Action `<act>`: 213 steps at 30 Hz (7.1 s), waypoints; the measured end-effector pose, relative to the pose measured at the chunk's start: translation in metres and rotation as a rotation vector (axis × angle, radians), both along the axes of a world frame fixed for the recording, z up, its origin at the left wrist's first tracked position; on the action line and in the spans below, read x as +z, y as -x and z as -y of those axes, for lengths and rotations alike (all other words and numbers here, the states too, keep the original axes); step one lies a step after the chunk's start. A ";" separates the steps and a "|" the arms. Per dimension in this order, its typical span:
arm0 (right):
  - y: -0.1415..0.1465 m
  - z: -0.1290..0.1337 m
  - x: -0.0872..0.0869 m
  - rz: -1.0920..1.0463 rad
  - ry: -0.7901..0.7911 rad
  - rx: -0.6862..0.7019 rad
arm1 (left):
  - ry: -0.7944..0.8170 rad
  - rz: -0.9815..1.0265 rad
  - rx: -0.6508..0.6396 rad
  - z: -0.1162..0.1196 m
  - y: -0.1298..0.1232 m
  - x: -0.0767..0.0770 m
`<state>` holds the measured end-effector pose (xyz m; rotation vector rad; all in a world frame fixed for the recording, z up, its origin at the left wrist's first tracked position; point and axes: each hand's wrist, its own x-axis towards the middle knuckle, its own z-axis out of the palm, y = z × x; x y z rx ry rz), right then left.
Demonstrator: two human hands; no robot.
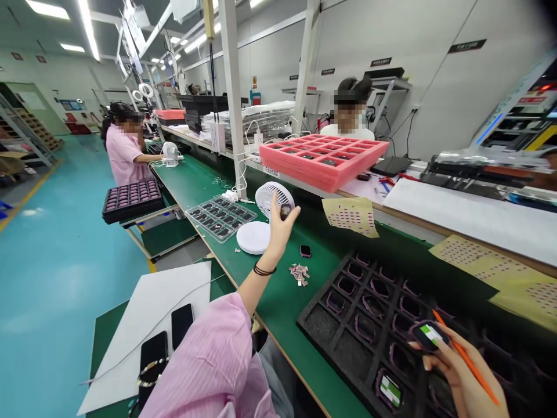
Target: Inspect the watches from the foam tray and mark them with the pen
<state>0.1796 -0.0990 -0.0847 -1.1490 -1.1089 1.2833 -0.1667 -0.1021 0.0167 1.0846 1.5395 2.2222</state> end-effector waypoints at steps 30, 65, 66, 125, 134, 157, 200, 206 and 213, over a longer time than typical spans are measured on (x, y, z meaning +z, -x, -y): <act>0.008 -0.008 0.007 -0.049 -0.154 0.102 | 0.391 0.056 -0.987 -0.041 -0.155 -0.108; 0.008 -0.014 -0.009 -0.010 -0.172 0.189 | 0.320 -0.035 -1.056 -0.039 -0.159 -0.120; 0.008 -0.014 -0.009 -0.012 -0.170 0.186 | 0.323 -0.038 -1.050 -0.039 -0.159 -0.120; 0.007 -0.009 0.002 -0.039 -0.061 0.033 | 0.416 -0.055 -1.006 -0.036 -0.159 -0.111; 0.009 -0.008 0.005 -0.010 -0.147 0.113 | 0.378 -0.067 -1.049 -0.038 -0.161 -0.117; 0.009 -0.008 0.007 -0.040 -0.047 0.014 | 0.479 -0.022 -0.966 -0.036 -0.160 -0.108; 0.012 -0.011 -0.013 0.297 -0.265 0.057 | 0.068 -1.026 -0.839 -0.027 -0.161 -0.108; 0.010 -0.012 -0.006 0.159 -0.220 0.228 | 0.053 -0.942 -0.749 -0.025 -0.160 -0.103; 0.005 -0.007 0.010 -0.238 0.085 0.480 | -0.131 -0.821 -0.825 -0.021 -0.161 -0.096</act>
